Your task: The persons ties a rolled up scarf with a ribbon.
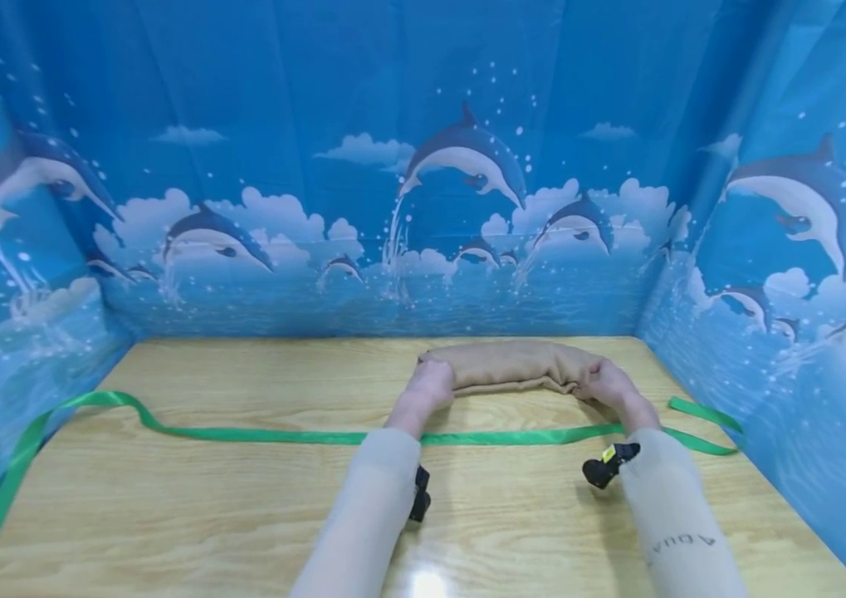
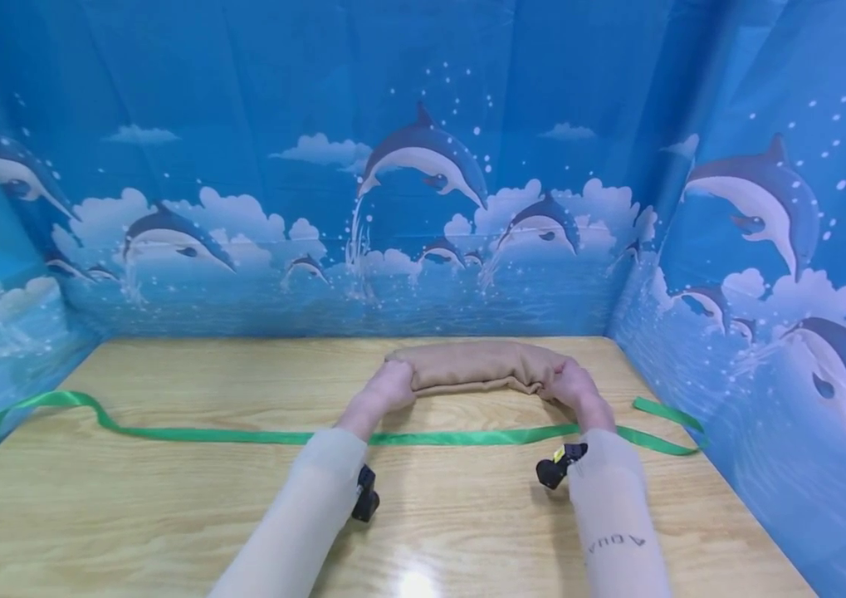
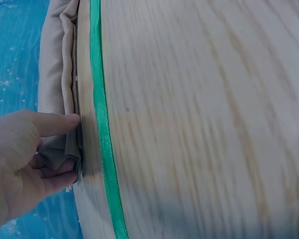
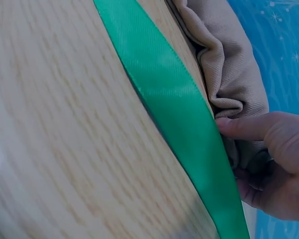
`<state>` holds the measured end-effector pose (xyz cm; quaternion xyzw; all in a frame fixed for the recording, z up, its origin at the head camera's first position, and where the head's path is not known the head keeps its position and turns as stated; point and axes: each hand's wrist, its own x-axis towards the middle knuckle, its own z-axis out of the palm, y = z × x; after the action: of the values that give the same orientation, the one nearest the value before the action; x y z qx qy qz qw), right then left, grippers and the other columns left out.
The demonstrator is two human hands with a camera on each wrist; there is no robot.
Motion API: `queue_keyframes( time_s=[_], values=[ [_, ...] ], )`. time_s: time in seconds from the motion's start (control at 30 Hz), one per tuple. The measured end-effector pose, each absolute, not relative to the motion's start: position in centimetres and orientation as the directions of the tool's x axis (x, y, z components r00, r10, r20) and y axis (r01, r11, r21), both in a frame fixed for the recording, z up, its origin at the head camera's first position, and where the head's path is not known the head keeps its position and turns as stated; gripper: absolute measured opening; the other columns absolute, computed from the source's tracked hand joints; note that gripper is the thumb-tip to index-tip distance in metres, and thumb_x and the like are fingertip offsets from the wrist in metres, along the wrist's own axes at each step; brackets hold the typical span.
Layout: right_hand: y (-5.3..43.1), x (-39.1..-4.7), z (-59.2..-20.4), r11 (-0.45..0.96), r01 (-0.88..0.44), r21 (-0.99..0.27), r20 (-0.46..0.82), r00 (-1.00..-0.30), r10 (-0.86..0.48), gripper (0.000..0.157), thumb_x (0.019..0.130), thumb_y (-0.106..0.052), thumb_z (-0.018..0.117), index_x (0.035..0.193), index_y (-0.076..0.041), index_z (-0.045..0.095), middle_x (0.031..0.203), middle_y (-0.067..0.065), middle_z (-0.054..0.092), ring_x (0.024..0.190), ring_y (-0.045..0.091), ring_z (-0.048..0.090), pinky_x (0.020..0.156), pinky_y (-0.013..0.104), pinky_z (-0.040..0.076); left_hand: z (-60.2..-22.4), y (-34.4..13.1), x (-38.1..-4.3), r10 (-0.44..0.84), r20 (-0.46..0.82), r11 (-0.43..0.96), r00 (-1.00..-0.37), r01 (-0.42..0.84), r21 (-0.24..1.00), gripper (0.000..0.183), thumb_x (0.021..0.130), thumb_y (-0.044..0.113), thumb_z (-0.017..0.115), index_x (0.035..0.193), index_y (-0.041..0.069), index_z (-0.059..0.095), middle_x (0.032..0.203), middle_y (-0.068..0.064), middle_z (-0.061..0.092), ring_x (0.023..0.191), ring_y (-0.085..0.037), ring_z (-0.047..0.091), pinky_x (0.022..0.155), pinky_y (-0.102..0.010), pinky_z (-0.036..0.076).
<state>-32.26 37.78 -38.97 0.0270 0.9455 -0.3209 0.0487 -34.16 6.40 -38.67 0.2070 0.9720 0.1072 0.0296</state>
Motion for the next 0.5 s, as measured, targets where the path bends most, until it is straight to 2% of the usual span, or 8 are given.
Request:
queue_keyframes(
  time_s=[0.13, 0.2, 0.27, 0.37, 0.5],
  values=[
    [37.5, -32.5, -39.0, 0.797, 0.083, -0.599, -0.102, -0.994, 0.027, 0.021, 0.083, -0.009, 0.064, 0.072, -0.005, 0.047, 0.064, 0.003, 0.041, 0.062, 0.021, 0.04, 0.06, 0.032, 0.035, -38.7, 6.7, -34.1, 0.421, -0.002, 0.892, -0.907, 0.413, 0.181, 0.021, 0.084, 0.005, 0.06, 0.063, 0.009, 0.06, 0.087, -0.008, 0.065, 0.094, -0.024, 0.06, 0.094, -0.037, 0.043],
    [37.4, -32.5, -39.1, 0.81, 0.103, -0.578, -0.103, -0.993, 0.052, 0.015, 0.082, -0.008, 0.063, 0.08, 0.001, 0.052, 0.076, 0.013, 0.05, 0.07, 0.026, 0.044, 0.063, 0.035, 0.038, -38.8, 6.8, -34.1, 0.43, 0.0, 0.896, -0.903, 0.426, 0.125, 0.015, 0.085, 0.007, 0.06, 0.071, 0.008, 0.064, 0.092, -0.008, 0.065, 0.097, -0.023, 0.06, 0.097, -0.038, 0.04],
    [37.5, -32.5, -39.1, 0.838, 0.104, -0.535, -0.091, -0.994, 0.065, 0.022, 0.081, -0.008, 0.062, 0.092, 0.008, 0.052, 0.09, 0.024, 0.052, 0.08, 0.033, 0.048, 0.069, 0.04, 0.042, -38.8, 7.0, -34.0, 0.439, -0.003, 0.897, -0.898, 0.438, 0.061, 0.01, 0.087, 0.007, 0.059, 0.084, 0.007, 0.068, 0.1, -0.008, 0.065, 0.103, -0.023, 0.058, 0.1, -0.038, 0.038],
    [37.5, -32.3, -38.9, 0.871, 0.084, -0.484, -0.074, -0.996, 0.055, 0.034, 0.083, -0.007, 0.059, 0.108, 0.013, 0.048, 0.111, 0.032, 0.049, 0.093, 0.038, 0.049, 0.078, 0.046, 0.044, -39.0, 7.3, -33.8, 0.437, -0.005, 0.899, -0.9, 0.437, -0.018, 0.019, 0.089, 0.006, 0.056, 0.106, 0.005, 0.066, 0.116, -0.01, 0.061, 0.112, -0.026, 0.054, 0.1, -0.038, 0.038],
    [37.5, -32.4, -38.9, 0.92, 0.008, -0.392, -0.034, -0.999, -0.006, 0.018, 0.083, -0.003, 0.056, 0.097, 0.008, 0.05, 0.091, 0.024, 0.054, 0.081, 0.034, 0.052, 0.068, 0.044, 0.045, -39.2, 7.6, -33.6, 0.447, 0.02, 0.879, -0.894, 0.435, -0.195, 0.028, 0.091, 0.005, 0.053, 0.118, 0.002, 0.061, 0.122, -0.017, 0.057, 0.113, -0.033, 0.052, 0.095, -0.042, 0.043]
  ],
)
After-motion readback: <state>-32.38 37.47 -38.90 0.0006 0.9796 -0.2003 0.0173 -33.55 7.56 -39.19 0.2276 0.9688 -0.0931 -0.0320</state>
